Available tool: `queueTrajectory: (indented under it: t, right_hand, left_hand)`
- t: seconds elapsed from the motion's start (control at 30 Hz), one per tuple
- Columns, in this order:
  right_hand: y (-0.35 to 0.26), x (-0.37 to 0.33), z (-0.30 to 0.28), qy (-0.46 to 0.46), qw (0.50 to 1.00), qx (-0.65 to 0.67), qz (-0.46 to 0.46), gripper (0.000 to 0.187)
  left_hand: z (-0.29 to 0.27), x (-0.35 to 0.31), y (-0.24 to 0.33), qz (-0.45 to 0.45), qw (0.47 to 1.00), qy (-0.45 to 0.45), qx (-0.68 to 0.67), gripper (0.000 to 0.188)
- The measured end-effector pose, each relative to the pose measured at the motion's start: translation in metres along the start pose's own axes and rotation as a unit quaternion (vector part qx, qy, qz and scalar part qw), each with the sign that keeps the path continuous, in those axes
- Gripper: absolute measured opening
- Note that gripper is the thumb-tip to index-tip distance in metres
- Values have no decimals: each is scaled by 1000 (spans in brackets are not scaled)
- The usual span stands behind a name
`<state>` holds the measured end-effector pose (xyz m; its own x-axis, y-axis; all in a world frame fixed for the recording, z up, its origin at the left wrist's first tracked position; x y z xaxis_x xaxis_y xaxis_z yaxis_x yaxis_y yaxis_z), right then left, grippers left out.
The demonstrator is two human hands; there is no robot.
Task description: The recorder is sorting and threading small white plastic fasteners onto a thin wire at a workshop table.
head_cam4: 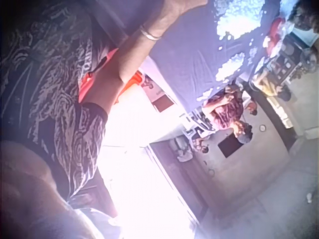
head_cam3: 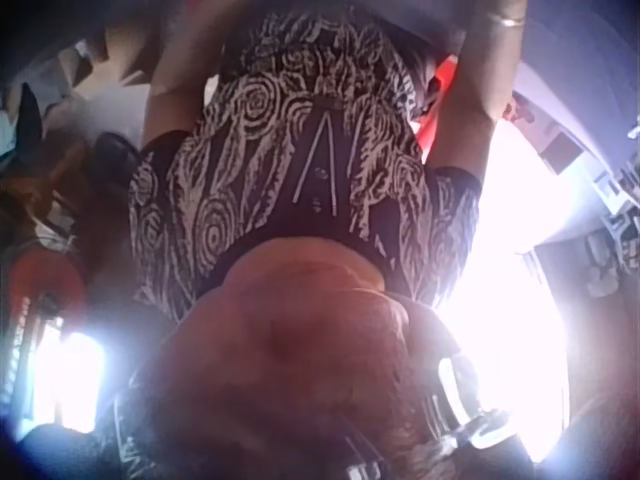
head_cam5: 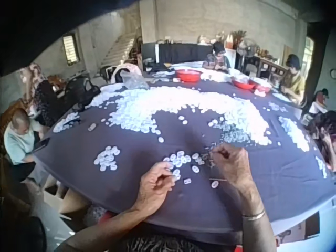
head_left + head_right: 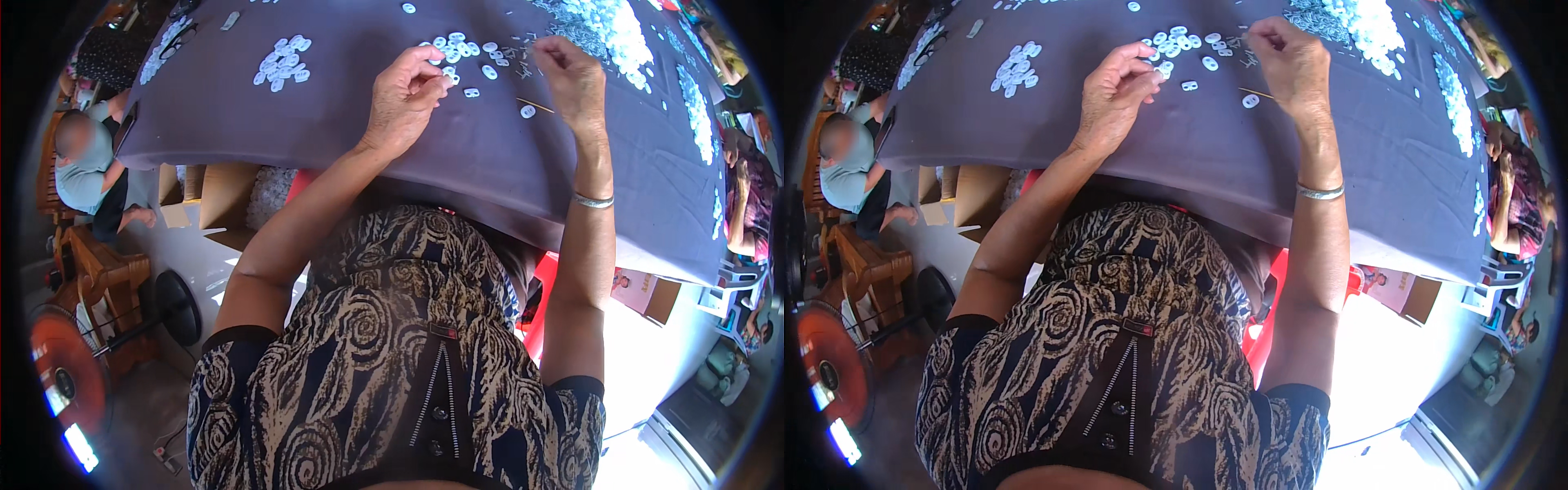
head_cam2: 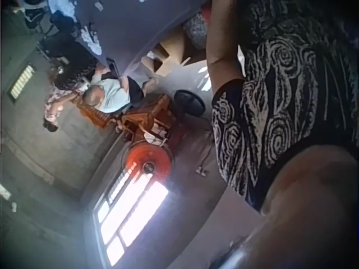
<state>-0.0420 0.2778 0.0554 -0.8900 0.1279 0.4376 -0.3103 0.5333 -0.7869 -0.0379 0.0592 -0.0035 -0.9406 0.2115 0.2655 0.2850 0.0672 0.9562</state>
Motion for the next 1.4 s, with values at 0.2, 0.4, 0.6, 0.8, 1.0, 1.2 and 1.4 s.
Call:
queueTrajectory:
  t: [0.2, 0.4, 0.6, 0.8, 1.0, 1.2, 1.4]
  right_hand:
    - [43, 6, -33, 7, 999, -43, 30, 17]
    - [55, 1, -27, -14, 997, -47, 59, 17]
    - [60, 0, -18, -34, 996, -54, 67, 16]
    - [52, -1, -15, -28, 996, -63, 61, 16]
    - [47, -1, -10, -42, 996, -56, 64, 14]
    - [36, 0, -6, -42, 998, -29, 26, 13]
    - [48, 1, -12, -24, 993, -109, 37, 14]
  left_hand:
    - [0, 1, -1, 1, 1000, 3, 9, 30]
    - [0, 0, -4, 4, 1000, -2, 3, 31]
    - [0, 0, -3, 0, 1000, 2, 8, 31]
    - [0, 0, -2, -2, 1000, 0, 12, 30]
    - [0, -2, 0, 3, 1000, 5, 4, 28]
    - [1, -1, 3, 3, 1000, 5, -8, 28]
    - [2, -1, 2, 11, 1000, 9, -8, 26]
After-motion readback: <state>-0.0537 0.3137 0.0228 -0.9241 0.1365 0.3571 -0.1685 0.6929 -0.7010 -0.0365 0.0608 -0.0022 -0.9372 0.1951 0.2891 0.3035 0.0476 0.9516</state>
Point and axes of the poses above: each hand's wrist, its own x-axis towards the middle knuckle, its own z-axis out of the palm, y = z × x, the point moved 9 cm from there along x, towards the middle knuckle, and after that the axes turned 10 degrees about x, right-handed, at the moved point
